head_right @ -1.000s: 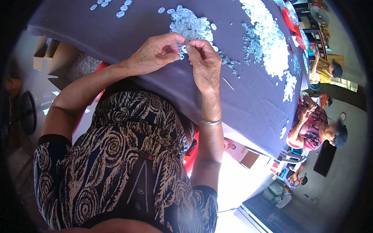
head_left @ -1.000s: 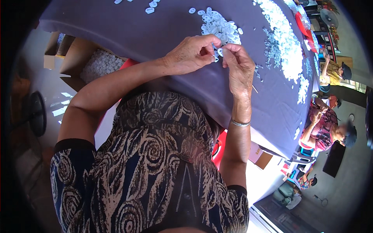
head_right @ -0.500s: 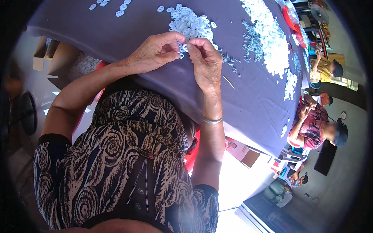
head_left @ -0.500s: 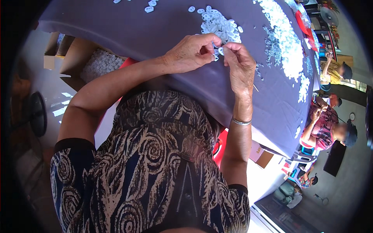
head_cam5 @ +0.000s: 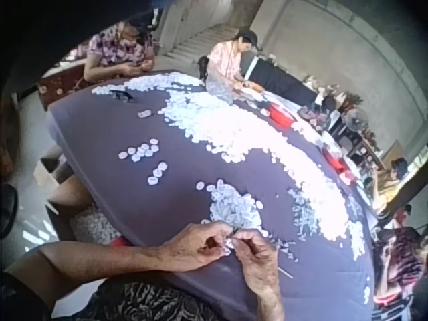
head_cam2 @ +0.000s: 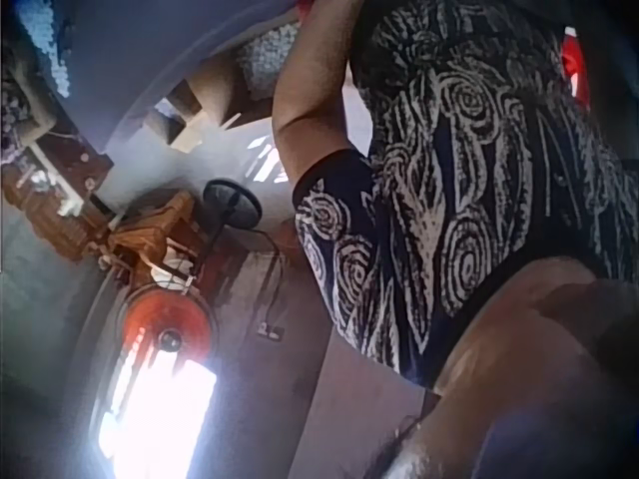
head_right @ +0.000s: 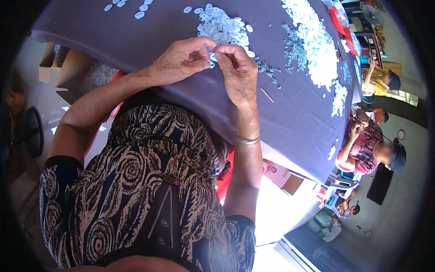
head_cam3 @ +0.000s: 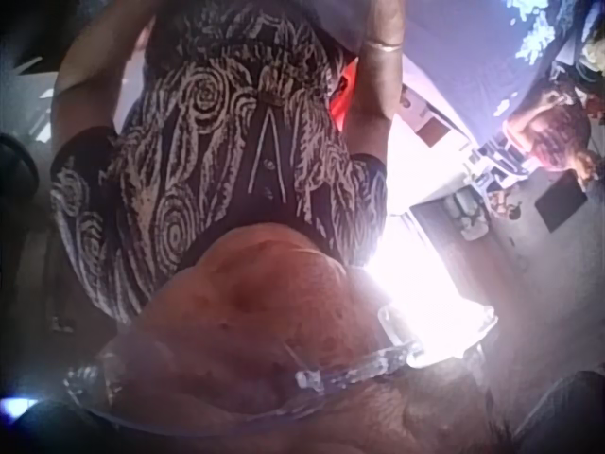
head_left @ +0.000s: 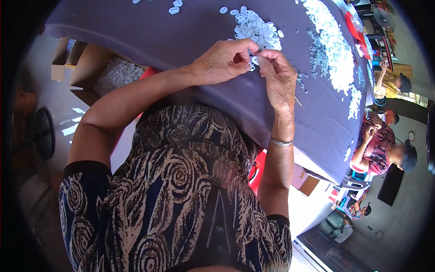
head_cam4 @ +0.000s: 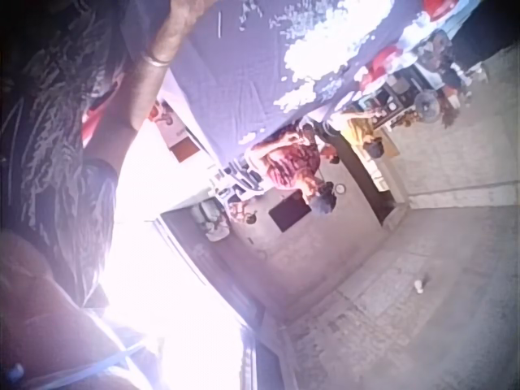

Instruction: Inspecting and sorting small white plastic components on a table using a thin metal tool.

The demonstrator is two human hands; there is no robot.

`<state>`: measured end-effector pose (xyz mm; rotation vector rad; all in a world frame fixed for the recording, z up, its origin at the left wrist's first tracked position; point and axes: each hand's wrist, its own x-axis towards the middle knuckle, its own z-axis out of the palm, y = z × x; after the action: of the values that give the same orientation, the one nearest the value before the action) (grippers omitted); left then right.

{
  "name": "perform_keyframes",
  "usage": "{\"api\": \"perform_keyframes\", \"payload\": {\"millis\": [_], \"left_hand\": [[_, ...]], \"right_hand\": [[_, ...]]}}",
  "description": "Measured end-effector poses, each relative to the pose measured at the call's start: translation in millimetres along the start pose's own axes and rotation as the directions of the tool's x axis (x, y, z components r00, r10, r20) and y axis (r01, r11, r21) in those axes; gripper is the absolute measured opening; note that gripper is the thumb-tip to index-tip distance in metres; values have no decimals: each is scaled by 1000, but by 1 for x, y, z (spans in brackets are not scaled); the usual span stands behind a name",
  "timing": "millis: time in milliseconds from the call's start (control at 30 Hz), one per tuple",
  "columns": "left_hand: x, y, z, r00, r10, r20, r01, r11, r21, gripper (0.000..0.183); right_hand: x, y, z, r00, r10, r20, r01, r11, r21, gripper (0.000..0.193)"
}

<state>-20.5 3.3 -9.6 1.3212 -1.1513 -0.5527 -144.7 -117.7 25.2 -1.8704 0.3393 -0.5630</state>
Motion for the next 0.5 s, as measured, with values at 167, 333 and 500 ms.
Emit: {"api": "perform_keyframes", "payload": {"millis": [167,333,500], "left_hand": [[-1,7,-2,999,-27,32,27,1000,14,31],[-1,11,-5,994,-83,78,80,996,37,32],[2,4,-4,999,-2,38,5,996,-90,25]], "right_hand": [[-2,3,0,999,-9,37,12,998,-62,7],[-2,2,-3,997,26,73,-21,998,-62,8],[-6,-1,-1,993,26,117,-28,1000,12,20]]}}
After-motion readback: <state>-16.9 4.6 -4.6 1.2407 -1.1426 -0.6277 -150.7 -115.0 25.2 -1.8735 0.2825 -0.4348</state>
